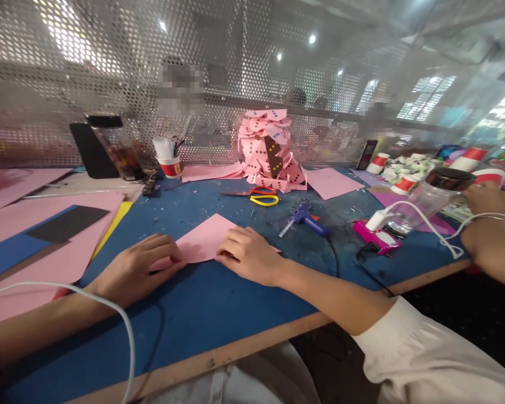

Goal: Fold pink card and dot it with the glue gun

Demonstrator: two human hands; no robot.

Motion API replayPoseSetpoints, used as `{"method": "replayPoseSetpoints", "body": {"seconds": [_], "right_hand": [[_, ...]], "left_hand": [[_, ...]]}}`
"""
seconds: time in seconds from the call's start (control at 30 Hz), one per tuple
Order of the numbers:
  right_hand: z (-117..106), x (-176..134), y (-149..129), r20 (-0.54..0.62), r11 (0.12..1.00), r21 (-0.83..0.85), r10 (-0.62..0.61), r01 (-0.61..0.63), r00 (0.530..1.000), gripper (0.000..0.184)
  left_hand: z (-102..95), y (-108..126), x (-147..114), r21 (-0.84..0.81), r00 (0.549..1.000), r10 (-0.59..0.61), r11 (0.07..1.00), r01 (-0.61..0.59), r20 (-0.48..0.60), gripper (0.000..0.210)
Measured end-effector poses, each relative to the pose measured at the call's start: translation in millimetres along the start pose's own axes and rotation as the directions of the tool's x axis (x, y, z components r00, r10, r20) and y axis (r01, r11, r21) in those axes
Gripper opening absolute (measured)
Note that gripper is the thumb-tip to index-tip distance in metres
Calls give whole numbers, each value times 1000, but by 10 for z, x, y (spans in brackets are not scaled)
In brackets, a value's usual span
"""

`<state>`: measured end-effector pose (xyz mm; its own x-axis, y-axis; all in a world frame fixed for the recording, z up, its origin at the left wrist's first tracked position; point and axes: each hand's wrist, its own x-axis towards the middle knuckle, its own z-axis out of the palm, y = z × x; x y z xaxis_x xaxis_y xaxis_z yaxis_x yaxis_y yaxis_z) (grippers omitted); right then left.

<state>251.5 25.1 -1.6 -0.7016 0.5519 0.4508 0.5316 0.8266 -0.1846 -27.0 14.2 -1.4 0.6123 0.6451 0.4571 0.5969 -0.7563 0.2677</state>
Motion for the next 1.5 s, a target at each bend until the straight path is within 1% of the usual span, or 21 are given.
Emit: {"method": "replayPoseSetpoints", "body": {"seconds": [0.13,0.3,0.43,0.5,0.57,0.77,0.9,1.17,1.33,1.5], "right_hand": [[8,0,-6,-3,999,21,33,-33,999,11],[-10,15,-37,3,996,37,78,-78,997,10],[-44,91,-76,55,995,27,95,-96,994,8],[-52,132,-99,97,994,36,101,-105,990,8],[-47,159,-122,116,991,57,110,-117,987,8],[-4,151,-157,97,988,116,95,-106,991,15],[16,159,-169,79,990,113,74,-83,994,14],[45,164,-198,42,980,82,179,-182,983,14],[49,167,-186,50,977,65,200,-203,979,17],[42,180,-196,63,970,71,230,-234,971,15]], "left_hand": [[4,5,-5,15,1000,-22,1000,22,8,16],[9,-5,6,46,1000,0,999,0,-9,16],[-6,1,-19,73,1000,22,997,-22,-11,16],[-20,13,-34,73,1000,20,997,-20,-3,15],[-32,26,-42,70,1000,10,997,-11,7,16],[-28,34,-37,62,1000,-16,998,16,0,18],[-27,30,-27,39,999,-43,998,43,7,19],[-9,25,-12,11,996,-89,996,89,16,23],[-3,15,-13,15,994,-107,994,107,22,22],[-7,11,-14,14,996,-88,996,88,18,16]]}}
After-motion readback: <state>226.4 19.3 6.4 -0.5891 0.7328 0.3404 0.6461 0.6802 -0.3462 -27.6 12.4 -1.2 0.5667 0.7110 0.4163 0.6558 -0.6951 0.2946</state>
